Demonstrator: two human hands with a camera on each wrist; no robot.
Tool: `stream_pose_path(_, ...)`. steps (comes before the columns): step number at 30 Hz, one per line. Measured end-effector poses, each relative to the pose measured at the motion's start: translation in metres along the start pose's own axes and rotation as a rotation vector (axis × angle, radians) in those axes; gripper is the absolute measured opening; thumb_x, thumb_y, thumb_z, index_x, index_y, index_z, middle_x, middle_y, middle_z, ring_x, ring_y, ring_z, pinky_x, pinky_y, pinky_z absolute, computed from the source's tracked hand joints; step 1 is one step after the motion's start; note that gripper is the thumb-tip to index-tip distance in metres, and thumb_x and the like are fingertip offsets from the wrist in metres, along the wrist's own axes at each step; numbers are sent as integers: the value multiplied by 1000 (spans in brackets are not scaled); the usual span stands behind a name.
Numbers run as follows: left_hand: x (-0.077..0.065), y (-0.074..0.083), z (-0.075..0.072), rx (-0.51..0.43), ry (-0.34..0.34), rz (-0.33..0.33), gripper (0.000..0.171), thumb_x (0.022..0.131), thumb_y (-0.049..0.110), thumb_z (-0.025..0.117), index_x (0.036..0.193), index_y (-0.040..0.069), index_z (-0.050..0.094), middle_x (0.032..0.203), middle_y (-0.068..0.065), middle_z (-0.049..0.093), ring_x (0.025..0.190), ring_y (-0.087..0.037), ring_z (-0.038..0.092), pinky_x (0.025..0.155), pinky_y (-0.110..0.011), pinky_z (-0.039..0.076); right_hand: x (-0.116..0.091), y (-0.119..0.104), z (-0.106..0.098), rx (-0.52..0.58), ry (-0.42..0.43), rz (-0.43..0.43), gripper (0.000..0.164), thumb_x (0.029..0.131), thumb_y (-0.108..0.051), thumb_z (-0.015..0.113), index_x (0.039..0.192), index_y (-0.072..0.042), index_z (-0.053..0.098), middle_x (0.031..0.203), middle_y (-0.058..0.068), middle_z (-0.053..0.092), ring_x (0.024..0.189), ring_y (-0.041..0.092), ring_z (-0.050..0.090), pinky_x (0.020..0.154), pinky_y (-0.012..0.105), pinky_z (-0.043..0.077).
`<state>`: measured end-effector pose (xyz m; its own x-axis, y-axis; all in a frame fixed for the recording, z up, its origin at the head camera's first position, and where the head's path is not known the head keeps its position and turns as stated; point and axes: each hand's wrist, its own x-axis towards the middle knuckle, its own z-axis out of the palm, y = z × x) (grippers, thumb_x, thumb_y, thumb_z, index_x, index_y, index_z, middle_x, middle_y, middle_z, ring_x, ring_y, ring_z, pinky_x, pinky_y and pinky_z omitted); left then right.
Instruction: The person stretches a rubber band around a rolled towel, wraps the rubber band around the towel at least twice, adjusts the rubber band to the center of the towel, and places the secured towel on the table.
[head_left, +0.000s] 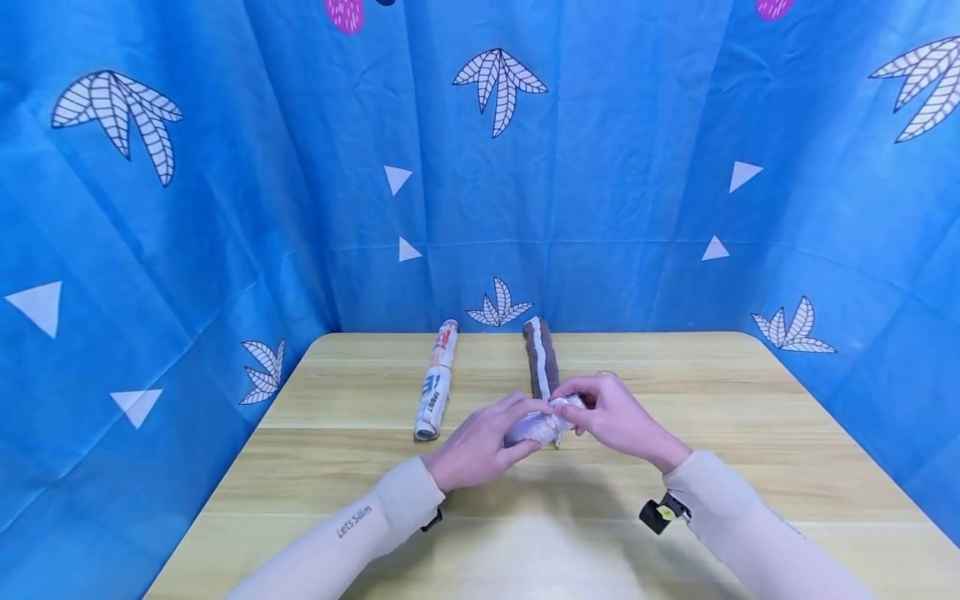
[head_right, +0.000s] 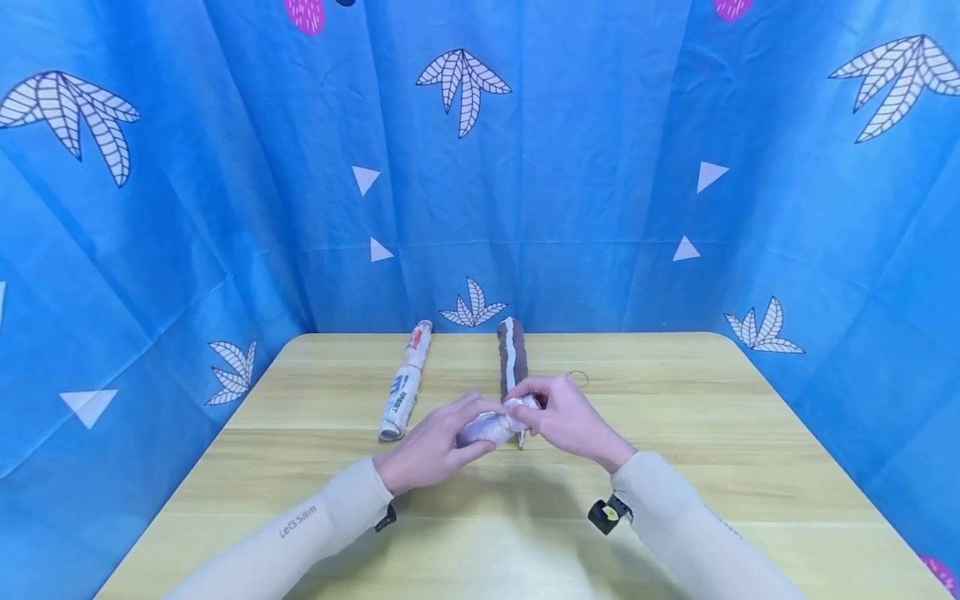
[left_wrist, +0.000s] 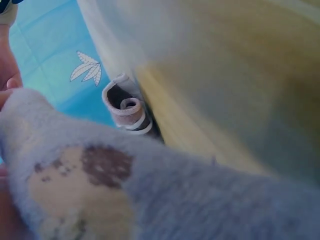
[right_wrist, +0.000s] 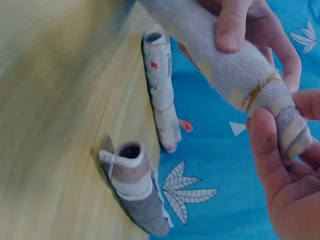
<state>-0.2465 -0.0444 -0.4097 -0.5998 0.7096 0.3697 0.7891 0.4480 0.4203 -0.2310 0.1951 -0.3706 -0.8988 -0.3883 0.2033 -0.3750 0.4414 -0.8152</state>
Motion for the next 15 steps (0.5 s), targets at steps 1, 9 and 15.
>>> stream_pose_path(1,1,1,-1,6,-9,-6,45,99,35,63,141,38,46,124,8,56,93,-8,58,77,-24,52,0,1,1,13,6,5,14,96,-18,68,104,-8,74,83,8,68,67,20,61,59,30,56)
stream_pose_path(9,12,10,-11,57,-91,-48,37,94,26,67,128,32,54,109,7,53,83,-8,56,63,-18,48,1,3,6,118,39,42,12,93,-9,68,102,-4,74,85,11,71,69,21,63,61,35,58)
stream_pose_path(15,12,8,-6,120,-65,19,23,93,22,68,113,25,59,97,7,45,69,-5,48,53,-15,39,3,6,11,185,64,91,14,91,-7,68,102,-3,75,91,12,71,73,21,62,60,31,57)
